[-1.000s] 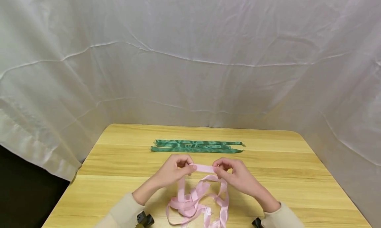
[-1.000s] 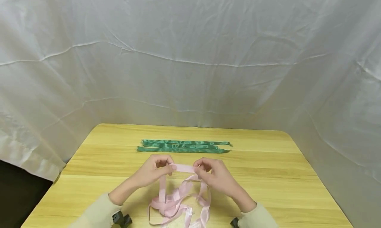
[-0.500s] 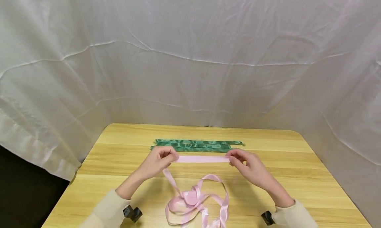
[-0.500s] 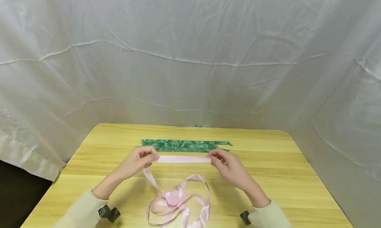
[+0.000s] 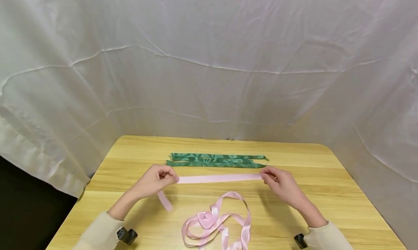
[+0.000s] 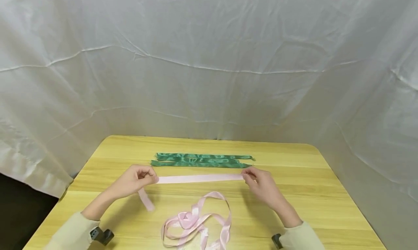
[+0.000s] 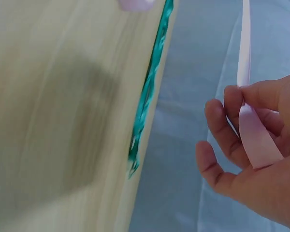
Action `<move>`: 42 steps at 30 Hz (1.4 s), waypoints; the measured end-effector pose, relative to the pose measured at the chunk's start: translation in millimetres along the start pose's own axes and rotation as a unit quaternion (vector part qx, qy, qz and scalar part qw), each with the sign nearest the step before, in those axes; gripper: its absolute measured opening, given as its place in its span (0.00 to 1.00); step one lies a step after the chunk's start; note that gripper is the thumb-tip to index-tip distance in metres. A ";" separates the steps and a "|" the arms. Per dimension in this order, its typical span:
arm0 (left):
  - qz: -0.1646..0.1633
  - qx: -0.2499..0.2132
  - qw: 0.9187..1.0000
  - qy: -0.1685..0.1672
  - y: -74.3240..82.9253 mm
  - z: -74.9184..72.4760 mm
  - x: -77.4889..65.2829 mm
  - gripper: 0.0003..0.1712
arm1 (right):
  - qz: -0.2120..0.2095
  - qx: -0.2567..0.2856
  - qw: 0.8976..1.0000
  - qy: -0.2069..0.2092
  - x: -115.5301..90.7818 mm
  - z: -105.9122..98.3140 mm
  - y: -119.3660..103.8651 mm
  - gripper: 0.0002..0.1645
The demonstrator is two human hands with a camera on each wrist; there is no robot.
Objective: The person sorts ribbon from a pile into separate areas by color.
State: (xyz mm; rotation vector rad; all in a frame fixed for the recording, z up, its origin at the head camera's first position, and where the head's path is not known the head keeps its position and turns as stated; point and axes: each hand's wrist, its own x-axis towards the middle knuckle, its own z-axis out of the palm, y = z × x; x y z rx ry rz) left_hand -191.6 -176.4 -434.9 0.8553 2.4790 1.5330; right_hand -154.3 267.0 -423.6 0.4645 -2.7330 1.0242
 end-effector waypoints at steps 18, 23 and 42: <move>-0.195 0.161 0.959 0.126 -25.8 -2.8 -11.7 0.06 | 0.094 -0.063 0.993 -0.023 -11.5 7.8 41.8 0.03; -0.212 0.197 0.946 0.143 -23.9 -0.9 -13.4 0.06 | 0.099 -0.077 0.992 -0.025 -14.5 3.9 44.2 0.03; -0.252 0.278 0.913 0.160 -33.6 -6.8 -24.5 0.12 | 0.141 -0.092 0.985 -0.029 -22.3 -4.9 63.1 0.05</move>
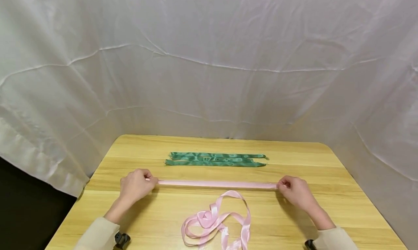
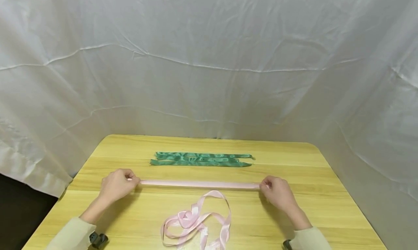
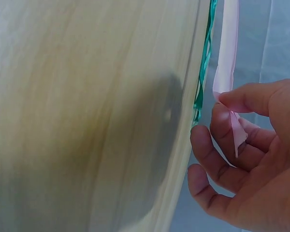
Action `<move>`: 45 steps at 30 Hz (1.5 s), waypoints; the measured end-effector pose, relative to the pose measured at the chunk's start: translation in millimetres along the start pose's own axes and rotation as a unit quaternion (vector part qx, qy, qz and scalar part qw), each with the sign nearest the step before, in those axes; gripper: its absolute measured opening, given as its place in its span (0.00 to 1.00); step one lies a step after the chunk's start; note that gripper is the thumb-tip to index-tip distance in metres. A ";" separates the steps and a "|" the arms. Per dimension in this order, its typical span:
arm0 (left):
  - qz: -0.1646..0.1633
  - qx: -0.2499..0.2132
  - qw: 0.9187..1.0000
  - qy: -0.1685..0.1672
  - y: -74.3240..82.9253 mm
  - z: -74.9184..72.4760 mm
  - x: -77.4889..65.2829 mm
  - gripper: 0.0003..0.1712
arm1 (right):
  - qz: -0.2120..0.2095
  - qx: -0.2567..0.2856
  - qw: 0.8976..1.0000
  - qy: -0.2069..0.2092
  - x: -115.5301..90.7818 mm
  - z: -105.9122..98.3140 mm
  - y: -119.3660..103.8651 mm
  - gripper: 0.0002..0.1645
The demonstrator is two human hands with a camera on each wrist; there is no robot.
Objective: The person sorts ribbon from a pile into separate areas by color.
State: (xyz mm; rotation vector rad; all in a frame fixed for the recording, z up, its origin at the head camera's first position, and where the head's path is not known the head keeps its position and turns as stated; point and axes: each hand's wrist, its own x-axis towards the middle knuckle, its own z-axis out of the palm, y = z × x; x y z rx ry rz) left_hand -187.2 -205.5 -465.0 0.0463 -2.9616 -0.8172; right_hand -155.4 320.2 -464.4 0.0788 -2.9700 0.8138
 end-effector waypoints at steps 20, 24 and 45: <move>-0.020 0.027 0.999 -0.009 -19.8 -1.5 -0.7 0.15 | 0.030 -0.006 0.999 -0.012 2.3 3.9 13.9 0.07; -0.011 0.021 1.000 -0.018 -21.6 -2.0 -1.8 0.15 | 0.022 -0.022 1.000 -0.006 2.8 4.0 14.2 0.06; 0.188 0.024 0.981 -0.035 35.6 -9.9 -1.1 0.17 | -0.113 -0.016 0.992 0.056 7.0 9.6 -36.7 0.09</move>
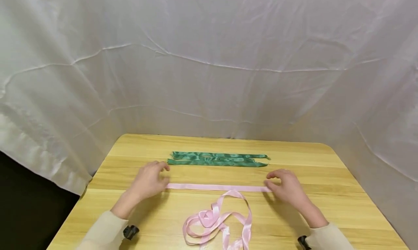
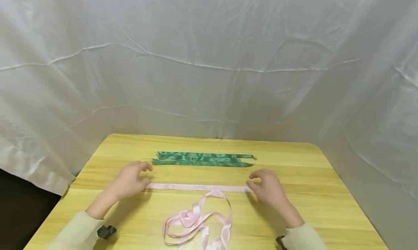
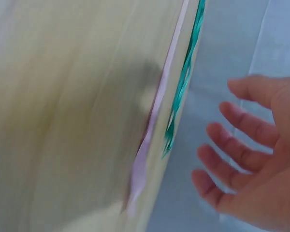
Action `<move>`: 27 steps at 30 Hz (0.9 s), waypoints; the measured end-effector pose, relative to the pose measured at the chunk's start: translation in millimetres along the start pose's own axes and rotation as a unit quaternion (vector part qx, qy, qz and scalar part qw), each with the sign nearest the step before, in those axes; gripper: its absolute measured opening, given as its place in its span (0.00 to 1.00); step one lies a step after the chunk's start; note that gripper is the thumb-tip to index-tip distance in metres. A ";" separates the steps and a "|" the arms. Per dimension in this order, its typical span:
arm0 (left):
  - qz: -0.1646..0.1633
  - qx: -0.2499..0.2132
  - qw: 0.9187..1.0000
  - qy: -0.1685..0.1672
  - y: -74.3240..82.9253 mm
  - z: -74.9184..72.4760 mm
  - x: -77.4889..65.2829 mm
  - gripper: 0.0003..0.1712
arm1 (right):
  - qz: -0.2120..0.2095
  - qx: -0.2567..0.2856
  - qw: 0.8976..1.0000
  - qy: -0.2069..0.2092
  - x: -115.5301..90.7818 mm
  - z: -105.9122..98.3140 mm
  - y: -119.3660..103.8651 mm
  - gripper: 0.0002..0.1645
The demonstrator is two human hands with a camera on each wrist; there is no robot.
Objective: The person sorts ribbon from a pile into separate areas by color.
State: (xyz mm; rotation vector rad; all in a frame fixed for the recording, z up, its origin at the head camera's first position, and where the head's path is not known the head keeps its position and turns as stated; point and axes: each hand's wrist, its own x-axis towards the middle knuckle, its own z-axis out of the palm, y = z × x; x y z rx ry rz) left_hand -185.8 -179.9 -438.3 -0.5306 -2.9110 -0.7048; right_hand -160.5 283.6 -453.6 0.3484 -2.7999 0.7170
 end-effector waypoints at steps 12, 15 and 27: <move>0.153 -0.074 0.981 -0.090 68.7 46.4 16.9 0.17 | -0.099 0.027 0.982 -0.157 2.5 36.9 -46.1 0.22; 0.150 -0.084 0.979 -0.110 79.2 52.1 18.1 0.18 | -0.111 0.009 0.979 -0.170 2.2 45.7 -52.9 0.19; 0.187 -0.074 0.971 -0.130 109.4 75.2 28.0 0.19 | -0.137 -0.006 0.982 -0.127 0.7 53.2 -62.4 0.02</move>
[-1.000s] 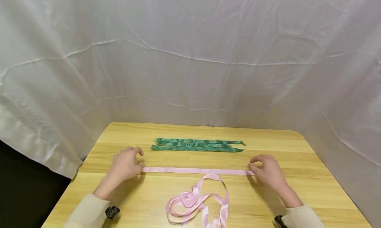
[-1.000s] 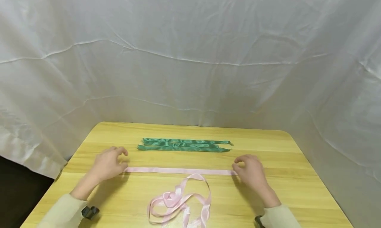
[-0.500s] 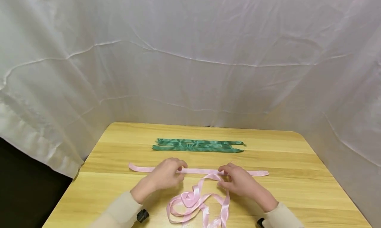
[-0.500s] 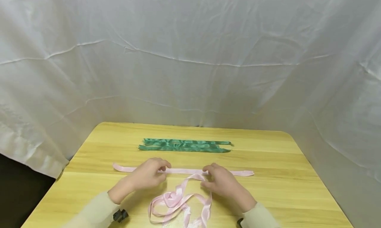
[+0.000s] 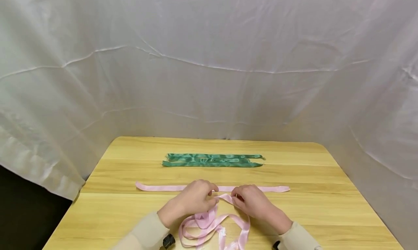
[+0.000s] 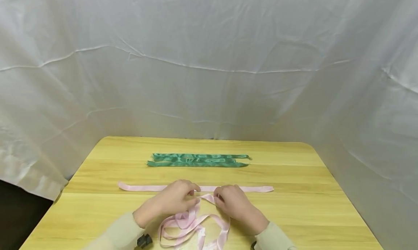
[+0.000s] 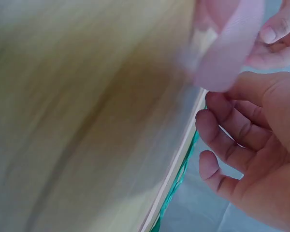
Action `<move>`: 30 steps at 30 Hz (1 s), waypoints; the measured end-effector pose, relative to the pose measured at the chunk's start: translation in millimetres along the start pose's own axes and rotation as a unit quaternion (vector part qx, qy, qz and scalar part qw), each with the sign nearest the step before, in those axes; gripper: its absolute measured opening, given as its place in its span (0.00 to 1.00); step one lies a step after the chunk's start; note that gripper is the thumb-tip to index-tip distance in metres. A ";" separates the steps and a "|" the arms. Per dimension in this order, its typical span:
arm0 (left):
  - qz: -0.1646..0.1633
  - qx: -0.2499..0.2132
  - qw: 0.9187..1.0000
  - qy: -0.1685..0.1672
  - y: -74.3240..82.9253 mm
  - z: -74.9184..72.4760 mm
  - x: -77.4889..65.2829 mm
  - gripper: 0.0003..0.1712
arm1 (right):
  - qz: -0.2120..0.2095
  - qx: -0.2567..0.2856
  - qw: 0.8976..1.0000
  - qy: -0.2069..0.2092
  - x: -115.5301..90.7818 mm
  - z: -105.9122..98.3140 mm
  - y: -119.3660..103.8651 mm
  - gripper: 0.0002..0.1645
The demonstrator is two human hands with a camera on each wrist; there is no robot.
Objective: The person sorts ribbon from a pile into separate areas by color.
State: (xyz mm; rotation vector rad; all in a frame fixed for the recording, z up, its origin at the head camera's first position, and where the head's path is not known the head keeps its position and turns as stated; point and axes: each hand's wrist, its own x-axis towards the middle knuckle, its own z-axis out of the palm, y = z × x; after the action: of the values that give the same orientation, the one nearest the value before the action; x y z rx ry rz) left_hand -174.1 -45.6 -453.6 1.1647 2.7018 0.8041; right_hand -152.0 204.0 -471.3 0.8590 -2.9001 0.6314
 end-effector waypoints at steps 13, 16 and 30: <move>-0.017 0.041 0.999 -0.023 5.4 9.1 3.7 0.24 | 0.026 0.041 0.996 -0.072 -1.4 -0.3 -7.2 0.09; -0.008 0.044 0.999 -0.024 5.6 9.5 3.9 0.22 | 0.012 0.059 0.996 -0.064 -1.2 -0.2 -7.4 0.08; 0.030 0.013 0.999 0.034 8.5 7.5 3.9 0.14 | -0.005 0.239 0.971 -0.025 3.3 -25.7 -21.5 0.04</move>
State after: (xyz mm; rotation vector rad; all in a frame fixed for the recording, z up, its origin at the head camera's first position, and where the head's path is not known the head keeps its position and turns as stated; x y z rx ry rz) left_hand -169.2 -34.8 -455.3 1.2530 2.7512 0.8356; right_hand -145.0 196.1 -439.4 0.9355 -2.8208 1.3600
